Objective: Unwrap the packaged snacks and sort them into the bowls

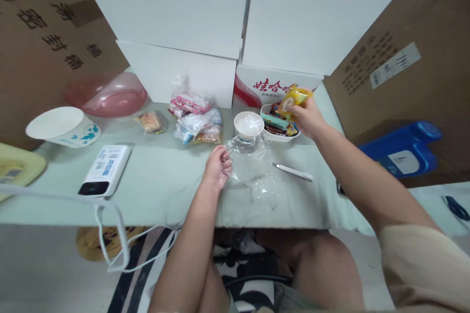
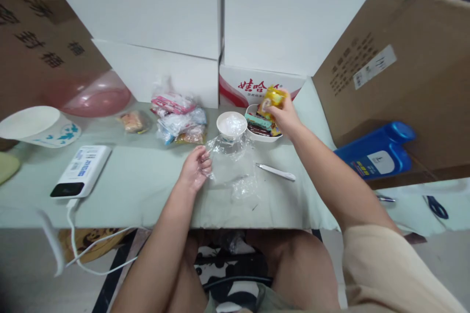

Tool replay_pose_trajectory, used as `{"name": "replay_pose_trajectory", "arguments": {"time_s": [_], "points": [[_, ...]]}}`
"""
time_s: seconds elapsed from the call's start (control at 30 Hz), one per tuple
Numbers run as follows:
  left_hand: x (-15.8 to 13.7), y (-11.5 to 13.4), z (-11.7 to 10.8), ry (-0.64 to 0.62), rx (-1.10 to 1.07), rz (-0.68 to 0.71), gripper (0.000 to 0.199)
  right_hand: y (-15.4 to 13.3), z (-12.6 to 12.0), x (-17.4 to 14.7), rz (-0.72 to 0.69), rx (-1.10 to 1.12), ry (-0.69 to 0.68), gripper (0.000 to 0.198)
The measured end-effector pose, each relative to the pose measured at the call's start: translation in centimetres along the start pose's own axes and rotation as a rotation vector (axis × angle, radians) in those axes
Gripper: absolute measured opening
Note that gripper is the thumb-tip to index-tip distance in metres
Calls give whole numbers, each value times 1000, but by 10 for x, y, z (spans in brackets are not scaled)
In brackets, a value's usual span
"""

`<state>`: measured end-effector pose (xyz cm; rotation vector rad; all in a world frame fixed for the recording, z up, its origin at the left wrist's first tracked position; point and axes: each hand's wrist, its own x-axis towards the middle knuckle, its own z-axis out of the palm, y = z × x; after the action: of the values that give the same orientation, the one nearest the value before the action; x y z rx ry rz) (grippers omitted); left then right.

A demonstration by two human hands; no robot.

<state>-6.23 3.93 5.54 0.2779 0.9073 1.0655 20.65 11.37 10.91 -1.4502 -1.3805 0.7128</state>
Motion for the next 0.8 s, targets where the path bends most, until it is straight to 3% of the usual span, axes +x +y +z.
{"name": "replay_pose_trajectory", "arguments": {"time_s": [0.1, 0.2, 0.37, 0.6, 0.8], "points": [[1, -5, 2, -3, 30, -16, 39, 8, 19, 49, -43, -118, -110, 55], [3, -8, 0, -24, 43, -17, 43, 21, 25, 72, -37, -247, -143, 50], [6, -11, -3, -67, 48, -44, 45, 39, 19, 80, 24, -222, -133, 49], [8, -13, -2, -96, 75, -44, 46, 33, 1, 81, 100, -351, -252, 52], [6, -15, 2, -128, 77, -52, 45, 35, -1, 82, 125, -504, -216, 46]]}}
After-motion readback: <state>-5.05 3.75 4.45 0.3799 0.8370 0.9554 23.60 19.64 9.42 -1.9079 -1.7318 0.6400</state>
